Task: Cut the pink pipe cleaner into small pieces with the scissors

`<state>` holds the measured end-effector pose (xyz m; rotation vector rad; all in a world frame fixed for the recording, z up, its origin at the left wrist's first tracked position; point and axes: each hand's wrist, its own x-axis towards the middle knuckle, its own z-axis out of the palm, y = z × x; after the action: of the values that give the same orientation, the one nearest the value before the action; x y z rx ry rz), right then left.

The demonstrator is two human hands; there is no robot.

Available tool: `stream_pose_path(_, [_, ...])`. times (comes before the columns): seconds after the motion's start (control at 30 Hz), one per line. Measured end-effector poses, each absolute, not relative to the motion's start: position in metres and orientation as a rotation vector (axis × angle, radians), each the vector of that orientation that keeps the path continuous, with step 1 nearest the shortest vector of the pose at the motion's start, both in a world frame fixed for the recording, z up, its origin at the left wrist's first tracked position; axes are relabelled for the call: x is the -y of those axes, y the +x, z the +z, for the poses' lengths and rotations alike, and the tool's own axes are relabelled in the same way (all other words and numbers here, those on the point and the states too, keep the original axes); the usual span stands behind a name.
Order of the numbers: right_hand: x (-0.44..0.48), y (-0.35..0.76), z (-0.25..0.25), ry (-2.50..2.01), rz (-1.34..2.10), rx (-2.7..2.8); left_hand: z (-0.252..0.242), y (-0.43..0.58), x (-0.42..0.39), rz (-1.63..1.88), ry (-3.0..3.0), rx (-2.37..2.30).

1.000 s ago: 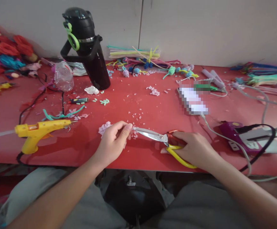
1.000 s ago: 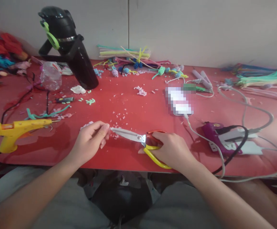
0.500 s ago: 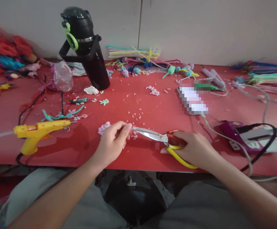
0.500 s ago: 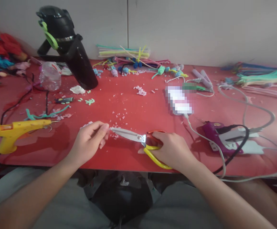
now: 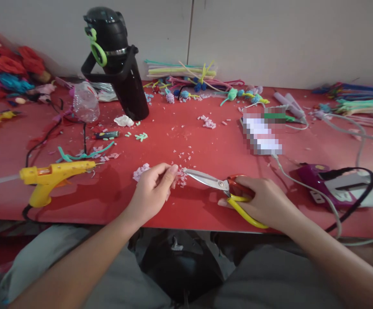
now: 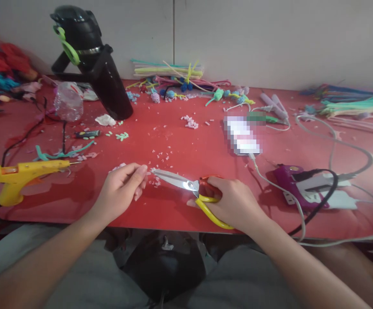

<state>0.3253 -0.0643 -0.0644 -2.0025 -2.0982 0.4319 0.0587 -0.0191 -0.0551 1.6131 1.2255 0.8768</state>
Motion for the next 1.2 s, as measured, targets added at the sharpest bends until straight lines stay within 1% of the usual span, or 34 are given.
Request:
stream_pose_path(0.27, [0.0629,0.3203,-0.0624,-2.083,0.374,2.097,-0.0541,0.0582,0.0192,0.852,1.639,-1.244])
stream_pose_path(0.63, [0.0635,0.3242,-0.0640,-2.008,0.462,2.054,-0.0626,0.0576,0.0205,0.862,1.583,-1.240])
stream_pose_path(1.2, [0.0637,0.3210,-0.0624,-2.008,0.335,2.126,-0.0584,0.0596,0.0202,0.847,1.674,-1.265])
